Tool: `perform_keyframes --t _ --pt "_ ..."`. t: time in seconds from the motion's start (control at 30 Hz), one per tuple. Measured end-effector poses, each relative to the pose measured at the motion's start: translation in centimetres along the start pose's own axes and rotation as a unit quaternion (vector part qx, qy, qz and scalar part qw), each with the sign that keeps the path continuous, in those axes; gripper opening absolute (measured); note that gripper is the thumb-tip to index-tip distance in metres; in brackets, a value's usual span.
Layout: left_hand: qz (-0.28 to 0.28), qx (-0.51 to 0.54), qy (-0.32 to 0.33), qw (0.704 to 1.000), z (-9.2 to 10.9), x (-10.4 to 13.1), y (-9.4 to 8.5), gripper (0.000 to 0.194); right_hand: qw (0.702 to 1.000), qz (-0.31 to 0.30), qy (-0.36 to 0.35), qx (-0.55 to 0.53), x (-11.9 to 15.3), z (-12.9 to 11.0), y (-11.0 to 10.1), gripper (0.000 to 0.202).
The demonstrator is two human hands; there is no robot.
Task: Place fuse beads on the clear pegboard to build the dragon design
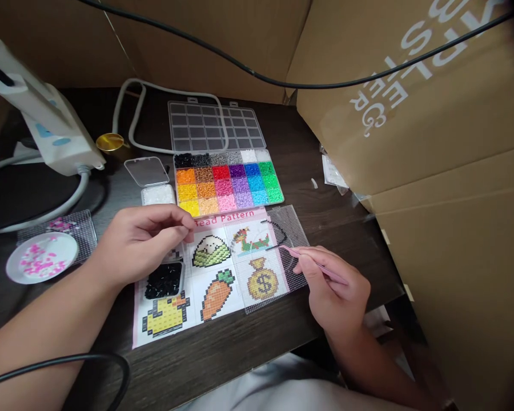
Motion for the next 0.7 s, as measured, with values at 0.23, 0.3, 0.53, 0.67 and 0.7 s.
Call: perform_keyframes --t 0.23,0.3,0.53,0.67,0.7 --pt "0.003 0.022 -0.004 1.000 0.1 0.0 0.0 0.011 1.000 -0.009 0.001 -0.002 -0.1 0.0 0.0 0.018" --pt "0.004 0.024 -0.005 1.000 0.1 0.0 0.0 0.011 1.000 -0.010 0.003 -0.006 -0.1 0.0 0.1 0.019" --pt "0.004 0.025 -0.010 1.000 0.1 -0.1 0.1 0.009 0.999 -0.020 -0.015 -0.032 0.0 -0.3 0.0 0.026" --pt "-0.003 0.024 -0.007 1.000 0.3 0.0 0.1 0.008 0.994 -0.029 -0.079 -0.069 0.1 -1.4 -0.1 0.029" --pt "-0.007 0.021 -0.010 1.000 0.2 0.1 0.1 0.008 0.992 -0.032 -0.094 -0.078 0.2 -1.7 -0.2 0.030"
Point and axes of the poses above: each hand's wrist, its own x-axis away from the middle knuckle, its own y-axis out of the palm, z = x × y, the point moved 6 cm from there along -x, towards the middle knuckle, and after that the axes turned 1 degree about x, right-handed, at the moved point
